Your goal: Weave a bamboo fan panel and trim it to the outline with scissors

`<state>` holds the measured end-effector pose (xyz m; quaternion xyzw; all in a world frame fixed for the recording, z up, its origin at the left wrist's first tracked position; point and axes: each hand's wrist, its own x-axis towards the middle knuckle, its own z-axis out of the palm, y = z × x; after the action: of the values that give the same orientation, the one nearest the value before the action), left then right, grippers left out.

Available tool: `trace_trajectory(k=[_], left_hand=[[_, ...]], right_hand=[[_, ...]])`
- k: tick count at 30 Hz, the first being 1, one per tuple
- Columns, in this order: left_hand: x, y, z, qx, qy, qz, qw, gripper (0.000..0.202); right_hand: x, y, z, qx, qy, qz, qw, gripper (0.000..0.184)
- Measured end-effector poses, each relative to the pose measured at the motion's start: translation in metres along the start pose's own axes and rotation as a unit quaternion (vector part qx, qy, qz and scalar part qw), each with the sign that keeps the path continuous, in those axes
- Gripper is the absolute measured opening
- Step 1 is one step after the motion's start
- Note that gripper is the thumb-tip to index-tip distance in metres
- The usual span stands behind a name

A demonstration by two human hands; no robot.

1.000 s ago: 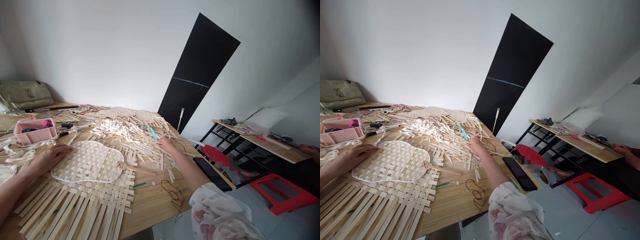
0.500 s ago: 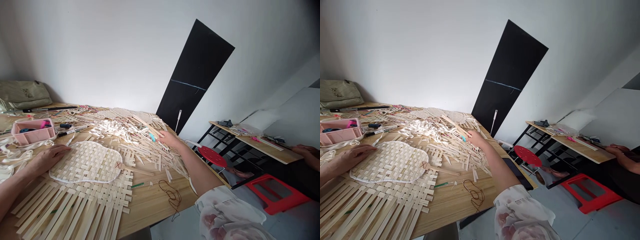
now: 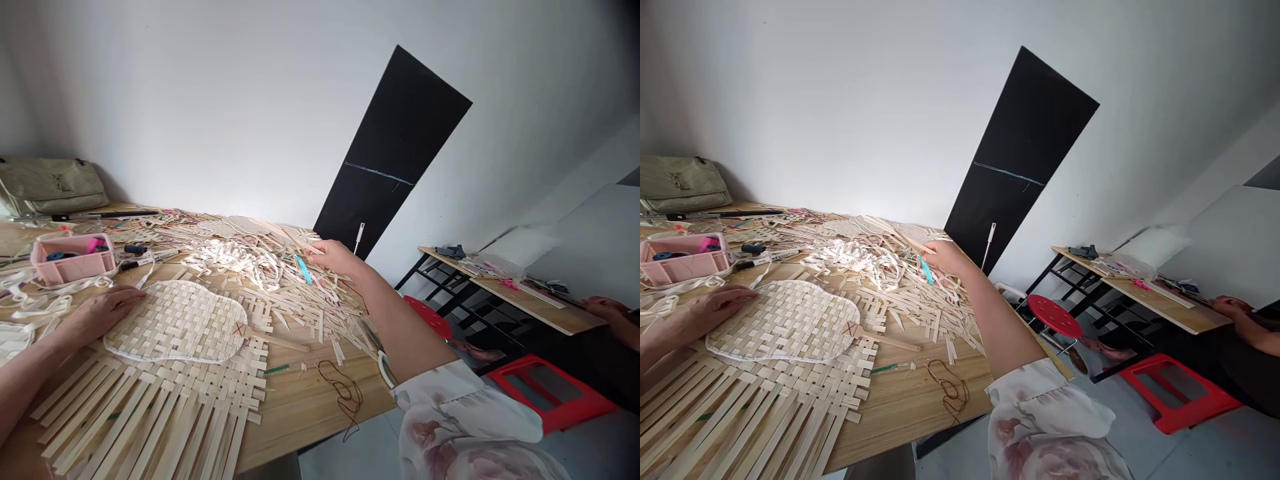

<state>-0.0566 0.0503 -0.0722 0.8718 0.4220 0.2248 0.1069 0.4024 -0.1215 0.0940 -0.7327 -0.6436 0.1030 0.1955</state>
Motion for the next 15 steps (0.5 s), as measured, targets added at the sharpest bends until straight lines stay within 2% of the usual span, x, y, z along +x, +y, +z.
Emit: trace_trajectory(k=[6,10,15], left_hand=[[-0.001,0.0,0.001,-0.001,0.015,0.014,1.0,0.063],[-0.001,0.002,-0.001,0.002,0.003,0.006,1.0,0.068],[-0.005,0.011,-0.004,-0.014,0.017,0.009,1.0,0.066]], right_hand=[[0.003,0.013,0.017,0.046,-0.129,0.052,0.989,0.016],[0.0,0.025,0.026,0.058,-0.165,0.077,0.982,0.021],[-0.008,0.031,0.023,0.065,-0.201,0.093,0.973,0.014]])
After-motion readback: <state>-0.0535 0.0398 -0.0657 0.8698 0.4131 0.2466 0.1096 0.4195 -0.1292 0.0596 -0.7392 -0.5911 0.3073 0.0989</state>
